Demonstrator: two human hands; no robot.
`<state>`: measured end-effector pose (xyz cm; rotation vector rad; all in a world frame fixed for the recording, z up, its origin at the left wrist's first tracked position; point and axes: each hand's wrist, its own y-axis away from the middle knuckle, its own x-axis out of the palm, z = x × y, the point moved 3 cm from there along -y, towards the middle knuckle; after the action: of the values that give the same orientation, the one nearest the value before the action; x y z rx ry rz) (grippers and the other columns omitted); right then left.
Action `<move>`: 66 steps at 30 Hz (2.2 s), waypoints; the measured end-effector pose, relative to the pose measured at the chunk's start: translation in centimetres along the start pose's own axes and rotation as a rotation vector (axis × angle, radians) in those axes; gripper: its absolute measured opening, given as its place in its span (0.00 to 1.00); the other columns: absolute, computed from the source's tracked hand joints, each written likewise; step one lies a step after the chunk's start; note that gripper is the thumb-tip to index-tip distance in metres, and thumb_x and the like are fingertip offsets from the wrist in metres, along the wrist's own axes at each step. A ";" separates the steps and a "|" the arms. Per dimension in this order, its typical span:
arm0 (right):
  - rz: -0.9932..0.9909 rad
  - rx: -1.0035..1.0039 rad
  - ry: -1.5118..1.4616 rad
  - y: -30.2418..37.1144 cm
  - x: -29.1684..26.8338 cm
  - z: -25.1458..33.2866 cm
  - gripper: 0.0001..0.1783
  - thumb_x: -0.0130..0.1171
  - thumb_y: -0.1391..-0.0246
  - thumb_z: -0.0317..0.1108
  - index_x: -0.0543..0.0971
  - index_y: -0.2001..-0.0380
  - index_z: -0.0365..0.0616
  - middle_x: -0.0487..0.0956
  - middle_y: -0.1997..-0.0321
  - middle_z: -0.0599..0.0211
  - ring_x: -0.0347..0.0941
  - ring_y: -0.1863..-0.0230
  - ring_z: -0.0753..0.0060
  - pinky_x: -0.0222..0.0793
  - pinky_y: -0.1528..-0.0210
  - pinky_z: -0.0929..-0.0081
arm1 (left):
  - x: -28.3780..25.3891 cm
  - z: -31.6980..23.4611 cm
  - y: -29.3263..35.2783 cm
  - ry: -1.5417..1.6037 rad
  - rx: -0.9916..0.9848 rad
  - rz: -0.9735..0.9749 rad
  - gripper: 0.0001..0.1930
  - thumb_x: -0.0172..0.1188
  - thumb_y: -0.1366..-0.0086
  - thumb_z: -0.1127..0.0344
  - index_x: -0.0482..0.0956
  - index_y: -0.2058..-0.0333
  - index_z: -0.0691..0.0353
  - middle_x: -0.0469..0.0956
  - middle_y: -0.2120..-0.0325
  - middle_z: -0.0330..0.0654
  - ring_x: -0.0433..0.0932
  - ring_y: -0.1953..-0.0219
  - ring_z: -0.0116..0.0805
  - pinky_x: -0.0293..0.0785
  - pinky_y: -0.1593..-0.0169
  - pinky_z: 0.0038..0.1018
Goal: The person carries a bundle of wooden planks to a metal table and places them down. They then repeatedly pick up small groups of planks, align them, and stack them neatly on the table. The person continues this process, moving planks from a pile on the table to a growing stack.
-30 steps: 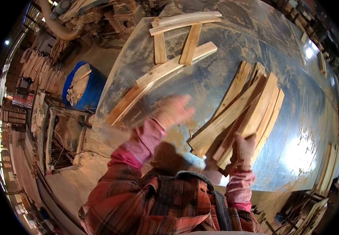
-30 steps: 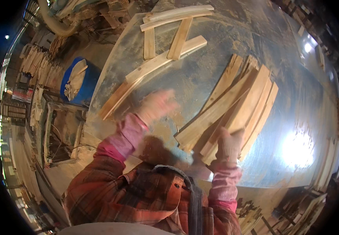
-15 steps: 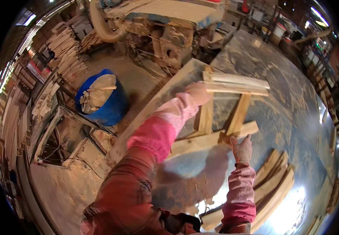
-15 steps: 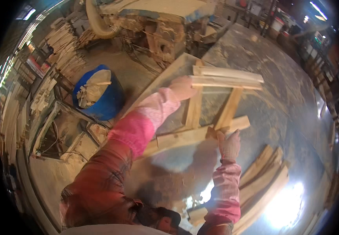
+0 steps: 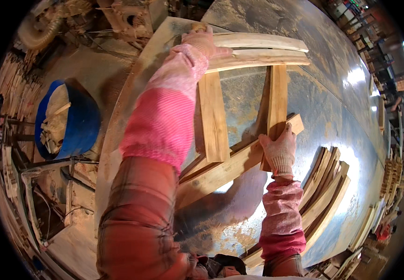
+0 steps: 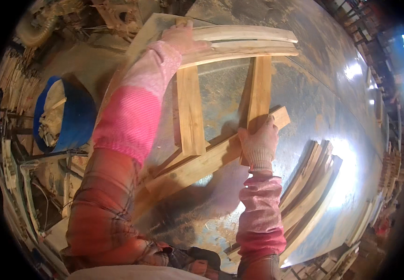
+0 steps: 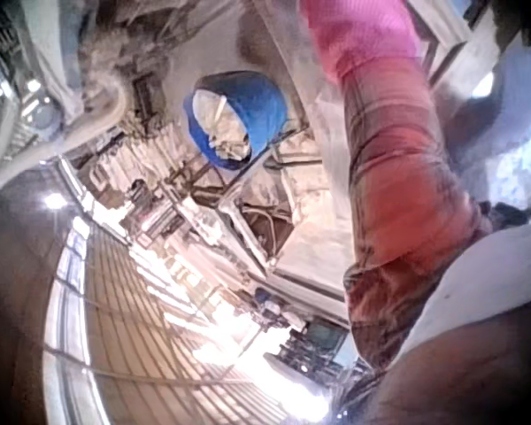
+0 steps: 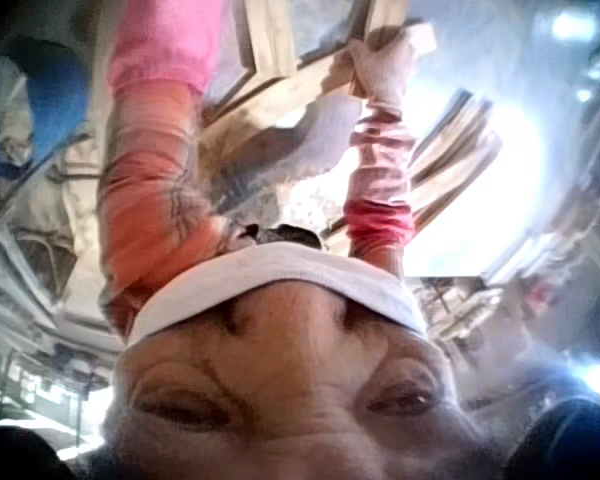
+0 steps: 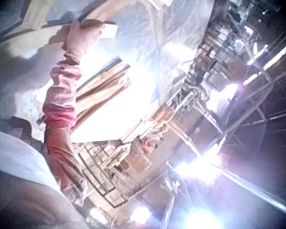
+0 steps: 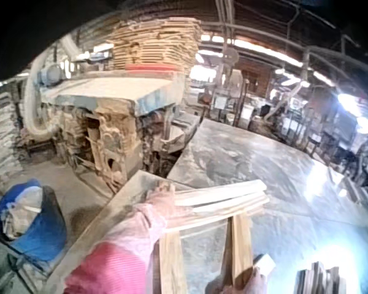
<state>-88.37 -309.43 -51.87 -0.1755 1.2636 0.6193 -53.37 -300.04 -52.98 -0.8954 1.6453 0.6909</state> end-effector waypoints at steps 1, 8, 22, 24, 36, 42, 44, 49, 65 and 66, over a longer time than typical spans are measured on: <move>-0.016 -0.020 -0.007 0.0 0.3 -0.2 0.51 0.74 0.57 0.47 0.64 0.32 0.37 0.76 0.41 0.41 0.74 0.40 0.39 0.72 0.38 0.53 | 0.9 -0.5 0.4 -0.046 0.063 0.064 0.61 0.62 0.47 0.24 0.56 0.27 0.64 0.67 0.33 0.59 0.68 0.32 0.55 0.62 0.30 0.44; 0.176 0.044 -0.948 4.7 0.8 1.3 0.35 0.68 0.48 0.34 0.73 0.37 0.37 0.83 0.59 0.62 0.78 0.61 0.74 0.74 0.58 0.73 | -1.0 -4.6 13.0 0.012 0.151 0.109 0.57 0.74 0.52 0.35 0.60 0.33 0.67 0.75 0.43 0.62 0.75 0.40 0.58 0.71 0.38 0.46; 0.291 0.103 -1.129 17.7 -0.3 -3.2 0.41 0.60 0.48 0.30 0.65 0.30 0.32 0.81 0.52 0.57 0.79 0.56 0.67 0.78 0.53 0.71 | 2.0 -3.8 34.4 0.823 -0.050 0.057 0.43 0.71 0.44 0.64 0.61 0.32 0.64 0.75 0.44 0.59 0.78 0.45 0.51 0.74 0.41 0.38; 0.249 0.037 -1.059 14.5 -0.7 -2.5 0.31 0.60 0.42 0.32 0.71 0.36 0.33 0.82 0.56 0.60 0.79 0.63 0.72 0.78 0.57 0.75 | 2.6 -3.2 33.5 1.113 -0.123 0.278 0.34 0.69 0.42 0.65 0.69 0.37 0.62 0.80 0.52 0.50 0.80 0.53 0.41 0.77 0.47 0.34; 0.107 0.249 -1.134 22.2 -2.3 -9.7 0.25 0.64 0.52 0.31 0.75 0.52 0.27 0.81 0.63 0.54 0.81 0.64 0.65 0.78 0.64 0.68 | 0.7 -12.0 47.2 1.461 -0.006 0.551 0.20 0.59 0.32 0.74 0.74 0.42 0.59 0.80 0.56 0.39 0.78 0.60 0.23 0.78 0.61 0.22; -0.147 0.409 -0.949 30.9 -7.4 -20.0 0.22 0.65 0.48 0.30 0.73 0.51 0.36 0.81 0.58 0.55 0.80 0.60 0.65 0.78 0.63 0.70 | 1.8 -19.6 55.5 1.124 0.395 1.042 0.24 0.59 0.30 0.64 0.66 0.39 0.65 0.78 0.53 0.53 0.82 0.59 0.41 0.83 0.57 0.36; -0.068 0.469 -0.368 30.8 -8.8 -24.2 0.33 0.66 0.48 0.31 0.69 0.40 0.34 0.80 0.49 0.48 0.79 0.51 0.54 0.77 0.50 0.60 | 2.4 -19.8 54.6 0.935 0.631 0.865 0.24 0.62 0.33 0.61 0.69 0.42 0.64 0.78 0.53 0.54 0.82 0.57 0.47 0.82 0.56 0.40; -0.350 0.075 0.256 26.7 -7.8 -24.0 0.50 0.74 0.51 0.41 0.62 0.30 0.32 0.73 0.35 0.39 0.71 0.34 0.42 0.68 0.33 0.53 | -1.8 -9.3 40.9 0.523 0.235 0.186 0.44 0.72 0.42 0.50 0.63 0.32 0.61 0.70 0.37 0.57 0.69 0.35 0.53 0.65 0.33 0.45; -0.309 0.104 0.322 19.9 -7.9 -20.9 0.46 0.73 0.48 0.48 0.67 0.31 0.40 0.74 0.36 0.45 0.71 0.35 0.43 0.69 0.34 0.55 | 2.9 -13.7 51.2 0.651 0.540 0.740 0.34 0.68 0.38 0.45 0.71 0.42 0.61 0.77 0.50 0.54 0.78 0.48 0.56 0.74 0.44 0.50; -0.293 0.035 0.277 19.7 -7.5 -20.3 0.46 0.73 0.47 0.49 0.67 0.30 0.39 0.74 0.35 0.45 0.71 0.34 0.43 0.68 0.33 0.55 | 1.9 -12.7 50.1 0.627 0.473 0.550 0.35 0.69 0.39 0.45 0.71 0.41 0.61 0.77 0.50 0.55 0.77 0.47 0.57 0.73 0.43 0.48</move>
<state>-116.96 -304.88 -47.17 -0.4206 1.4796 0.3259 -102.32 -283.35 -52.02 -0.3092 2.5304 0.3485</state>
